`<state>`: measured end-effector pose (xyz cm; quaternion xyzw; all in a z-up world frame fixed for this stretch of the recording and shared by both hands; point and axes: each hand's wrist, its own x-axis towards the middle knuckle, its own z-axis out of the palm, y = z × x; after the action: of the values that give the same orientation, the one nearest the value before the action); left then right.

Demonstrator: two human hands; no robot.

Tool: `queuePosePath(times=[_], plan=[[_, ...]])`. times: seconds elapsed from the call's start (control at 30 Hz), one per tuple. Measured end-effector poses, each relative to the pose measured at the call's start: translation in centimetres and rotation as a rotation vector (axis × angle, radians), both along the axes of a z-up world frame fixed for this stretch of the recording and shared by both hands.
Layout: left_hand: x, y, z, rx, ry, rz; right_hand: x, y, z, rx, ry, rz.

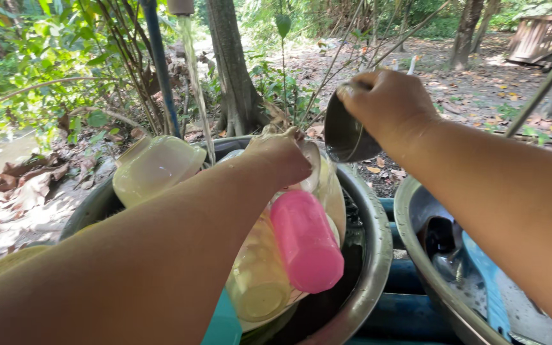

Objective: The person washes several plastic cups, bowls, and cutlery by hand in a large metal basin outdoors, rinsing each item under running water and transferring them to a separate bowl.

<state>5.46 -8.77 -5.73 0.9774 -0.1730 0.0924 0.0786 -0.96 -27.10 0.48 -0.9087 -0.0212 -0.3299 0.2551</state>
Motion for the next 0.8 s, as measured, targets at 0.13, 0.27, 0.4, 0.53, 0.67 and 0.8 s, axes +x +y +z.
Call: queuePosePath(times=[0.13, 0.27, 0.4, 0.53, 0.67, 0.8], plan=[[-1.4, -1.1, 1.3, -0.018, 0.073, 0.069, -1.4, 0.8, -1.1, -0.134, 0.174, -0.157], [-2.9, -0.5, 2.0, -0.135, 0.156, 0.069, -3.0, 2.1, -3.3, -0.242, 0.225, -0.128], [-1.7, -0.1, 1.0, -0.205, -0.023, -0.075, -5.2, 3.8, -5.4, -0.219, 0.238, -0.063], [-1.7, 0.1, 0.8, -0.462, 0.014, 0.058, -7.0, 5.9, -7.3, -0.183, 0.37, -0.104], [-4.4, -0.6, 2.2, -0.664, 0.021, 0.145, -7.8, 6.7, -8.5, -0.048, 0.394, -0.076], [-6.4, -1.7, 3.2, -0.688, -0.046, 0.156, -7.1, 4.8, -10.4, 0.275, 0.423, 0.006]])
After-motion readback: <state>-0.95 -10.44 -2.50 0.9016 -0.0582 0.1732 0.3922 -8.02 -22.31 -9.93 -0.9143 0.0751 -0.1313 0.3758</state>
